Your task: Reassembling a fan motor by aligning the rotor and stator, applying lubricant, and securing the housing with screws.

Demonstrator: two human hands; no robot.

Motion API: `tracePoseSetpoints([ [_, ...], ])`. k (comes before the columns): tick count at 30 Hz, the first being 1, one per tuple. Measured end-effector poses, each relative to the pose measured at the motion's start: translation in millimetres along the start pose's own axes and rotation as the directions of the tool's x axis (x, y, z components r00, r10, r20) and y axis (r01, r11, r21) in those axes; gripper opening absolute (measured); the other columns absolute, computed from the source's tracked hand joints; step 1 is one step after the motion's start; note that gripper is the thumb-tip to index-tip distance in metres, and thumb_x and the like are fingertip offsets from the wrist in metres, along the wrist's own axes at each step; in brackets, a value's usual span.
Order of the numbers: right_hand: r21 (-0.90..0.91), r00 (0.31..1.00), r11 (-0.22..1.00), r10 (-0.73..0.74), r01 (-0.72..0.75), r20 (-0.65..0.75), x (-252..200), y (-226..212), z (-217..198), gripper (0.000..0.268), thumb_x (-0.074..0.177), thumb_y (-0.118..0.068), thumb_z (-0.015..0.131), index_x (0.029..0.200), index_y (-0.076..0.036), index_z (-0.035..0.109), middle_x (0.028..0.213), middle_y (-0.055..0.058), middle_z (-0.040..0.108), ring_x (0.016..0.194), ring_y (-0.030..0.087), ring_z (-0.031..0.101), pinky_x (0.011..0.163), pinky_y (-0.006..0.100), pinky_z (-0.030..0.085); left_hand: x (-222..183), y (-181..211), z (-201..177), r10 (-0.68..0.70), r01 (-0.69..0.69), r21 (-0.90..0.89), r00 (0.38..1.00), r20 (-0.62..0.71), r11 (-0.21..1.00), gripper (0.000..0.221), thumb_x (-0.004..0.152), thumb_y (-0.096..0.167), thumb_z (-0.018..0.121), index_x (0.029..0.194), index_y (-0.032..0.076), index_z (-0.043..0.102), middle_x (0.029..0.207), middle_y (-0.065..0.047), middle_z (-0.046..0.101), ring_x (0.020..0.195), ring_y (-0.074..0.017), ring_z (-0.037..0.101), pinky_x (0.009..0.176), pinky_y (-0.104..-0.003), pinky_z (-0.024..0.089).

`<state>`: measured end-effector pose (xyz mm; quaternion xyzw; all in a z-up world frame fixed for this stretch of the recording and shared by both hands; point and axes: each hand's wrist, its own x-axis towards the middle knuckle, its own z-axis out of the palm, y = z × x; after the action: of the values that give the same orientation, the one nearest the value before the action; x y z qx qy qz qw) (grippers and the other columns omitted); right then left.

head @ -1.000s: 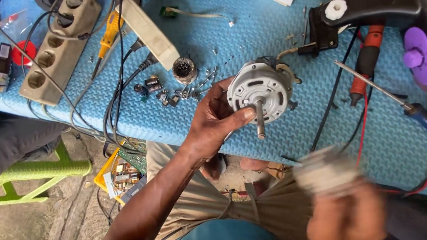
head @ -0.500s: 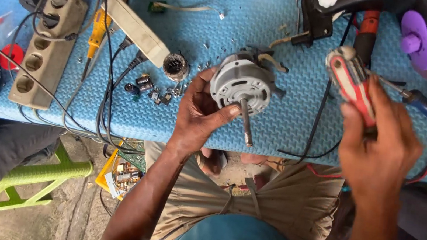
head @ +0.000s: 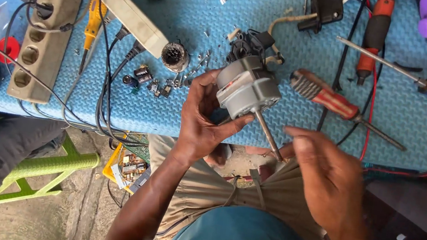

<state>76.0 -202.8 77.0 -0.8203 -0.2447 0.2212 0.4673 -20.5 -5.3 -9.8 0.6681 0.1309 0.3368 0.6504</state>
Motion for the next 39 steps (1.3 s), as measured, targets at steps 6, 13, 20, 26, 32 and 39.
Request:
tracePoseSetpoints([
  [6,0.327,0.921,0.888,0.213,-0.322,0.327,6.3,28.2,12.3,0.042,0.102,-0.023,0.051,0.114,0.003,0.082,0.076,0.018,0.084,0.071,0.019,0.078,0.054,0.029,0.048,-1.4,8.4,-14.3,0.043,-0.094,0.355,0.988,0.150,0.930,0.076,0.086,0.024,0.090,0.145,0.013,0.044,0.137,-0.009,0.065,0.125,-0.0205,0.069,0.105,-0.035,0.057],
  [13,0.474,0.893,0.799,0.165,-0.370,0.419,8.4,43.3,26.5,0.034,0.101,-0.017,0.058,0.119,0.005,0.078,0.084,0.024,0.082,0.063,0.026,0.076,0.053,0.034,0.054,3.2,8.4,-11.5,0.106,-0.124,0.173,0.988,0.111,0.977,0.076,0.076,0.008,0.094,0.138,0.002,0.051,0.129,-0.026,0.067,0.127,-0.0485,0.062,0.108,-0.063,0.049],
  [20,0.286,0.990,0.949,0.115,-0.134,0.080,2.1,39.4,40.6,0.018,0.085,-0.011,0.083,0.097,0.002,0.079,0.066,0.015,0.077,0.053,0.020,0.074,0.049,0.028,0.058,6.1,15.0,-10.6,0.139,-0.168,0.215,0.980,0.141,0.962,0.076,0.076,0.007,0.095,0.137,0.003,0.051,0.132,-0.026,0.064,0.127,-0.0512,0.062,0.110,-0.066,0.048],
  [26,0.463,0.974,0.865,0.115,-0.194,0.194,0.8,42.8,40.4,0.022,0.094,-0.015,0.071,0.100,0.006,0.079,0.070,0.021,0.080,0.061,0.027,0.081,0.057,0.038,0.067,5.3,6.1,-12.5,0.126,-0.150,0.214,0.985,0.119,0.965,0.077,0.074,0.009,0.096,0.137,0.002,0.052,0.132,-0.025,0.065,0.127,-0.0486,0.062,0.110,-0.064,0.048],
  [32,0.585,0.974,0.790,0.072,-0.187,0.214,11.3,49.7,43.9,0.022,0.097,-0.011,0.068,0.107,0.008,0.072,0.078,0.023,0.079,0.068,0.029,0.080,0.060,0.038,0.066,13.5,6.0,-7.9,0.154,-0.163,0.289,0.987,0.052,0.943,0.077,0.074,0.013,0.097,0.137,0.004,0.053,0.127,-0.025,0.069,0.122,-0.0479,0.066,0.107,-0.060,0.052],
  [39,0.082,0.997,0.997,0.013,-0.007,-0.076,7.7,23.8,31.1,0.017,0.105,-0.013,0.063,0.102,-0.001,0.075,0.082,0.019,0.078,0.058,0.023,0.075,0.048,0.030,0.060,10.9,-0.5,2.1,0.118,-0.106,0.335,0.993,-0.016,0.936,0.079,0.075,0.022,0.095,0.141,0.007,0.053,0.129,-0.024,0.070,0.120,-0.0491,0.068,0.106,-0.059,0.055],
])
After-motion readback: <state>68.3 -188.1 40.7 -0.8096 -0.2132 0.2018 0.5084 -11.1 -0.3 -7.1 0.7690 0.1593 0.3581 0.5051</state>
